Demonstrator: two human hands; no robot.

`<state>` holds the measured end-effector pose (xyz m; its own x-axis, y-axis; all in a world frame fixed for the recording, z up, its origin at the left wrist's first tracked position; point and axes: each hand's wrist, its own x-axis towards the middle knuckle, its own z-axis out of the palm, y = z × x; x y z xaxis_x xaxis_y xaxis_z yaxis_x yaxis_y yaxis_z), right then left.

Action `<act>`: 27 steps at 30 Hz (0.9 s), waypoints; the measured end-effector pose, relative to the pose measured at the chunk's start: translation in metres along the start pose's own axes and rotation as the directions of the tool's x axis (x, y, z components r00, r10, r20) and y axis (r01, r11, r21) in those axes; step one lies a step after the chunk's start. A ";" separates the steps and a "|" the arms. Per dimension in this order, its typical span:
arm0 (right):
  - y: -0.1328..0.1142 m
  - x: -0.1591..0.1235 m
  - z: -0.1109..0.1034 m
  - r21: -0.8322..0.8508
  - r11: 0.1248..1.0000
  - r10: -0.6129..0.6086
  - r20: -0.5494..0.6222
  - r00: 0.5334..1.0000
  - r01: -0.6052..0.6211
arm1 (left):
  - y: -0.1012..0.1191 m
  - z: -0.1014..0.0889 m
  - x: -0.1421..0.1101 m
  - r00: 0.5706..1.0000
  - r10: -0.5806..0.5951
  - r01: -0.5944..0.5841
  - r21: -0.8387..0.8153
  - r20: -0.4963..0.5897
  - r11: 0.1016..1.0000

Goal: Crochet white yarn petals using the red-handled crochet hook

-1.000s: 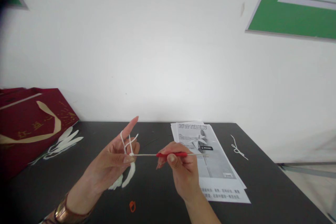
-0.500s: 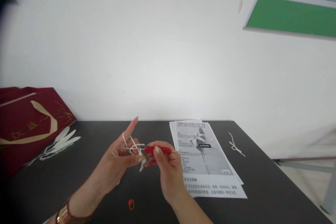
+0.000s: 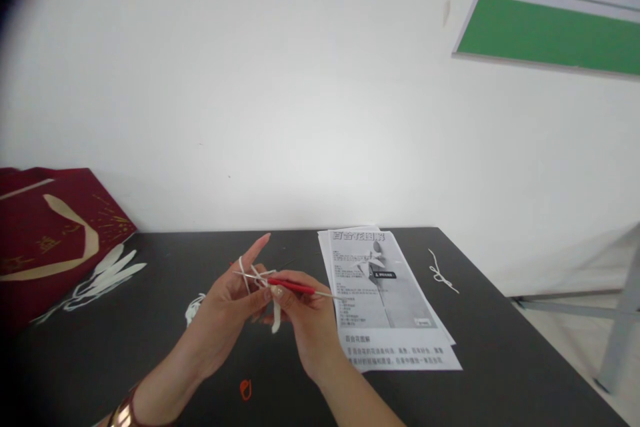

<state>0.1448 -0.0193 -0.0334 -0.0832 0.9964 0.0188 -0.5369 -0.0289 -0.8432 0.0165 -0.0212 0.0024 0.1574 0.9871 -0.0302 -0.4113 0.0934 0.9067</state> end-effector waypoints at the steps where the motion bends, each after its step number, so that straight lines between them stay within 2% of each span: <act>1: -0.001 0.000 0.000 0.001 1.000 0.002 -0.003 1.000 -0.002 | 0.000 0.000 0.000 1.000 0.007 -0.007 0.013 0.000 1.000; 9: -0.014 0.004 0.004 0.075 0.995 0.077 -0.047 0.996 -0.073 | 0.003 -0.011 0.006 0.996 0.023 -0.029 0.072 0.081 0.997; 12: -0.017 0.004 0.003 0.087 0.994 0.075 -0.056 0.996 -0.070 | 0.006 -0.017 0.009 0.996 0.057 -0.067 0.147 0.076 0.987; 15: -0.020 0.003 0.003 0.075 0.996 0.056 -0.050 0.997 -0.052 | 0.010 -0.023 0.011 0.990 0.042 -0.070 0.200 0.137 0.977; 21: -0.023 0.001 0.004 0.036 0.999 0.035 -0.007 0.999 -0.035 | 0.012 -0.024 0.010 0.948 0.003 -0.029 0.076 0.318 0.997; 27: -0.022 0.000 0.005 0.035 0.998 0.053 0.018 0.998 -0.054 | 0.009 -0.024 0.011 0.951 -0.008 0.001 0.024 0.309 1.000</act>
<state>0.1526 -0.0192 -0.0117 -0.1266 0.9918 -0.0168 -0.5610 -0.0856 -0.8233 -0.0073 -0.0067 0.0003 0.4308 0.8975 0.0940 -0.3896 0.0910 0.9165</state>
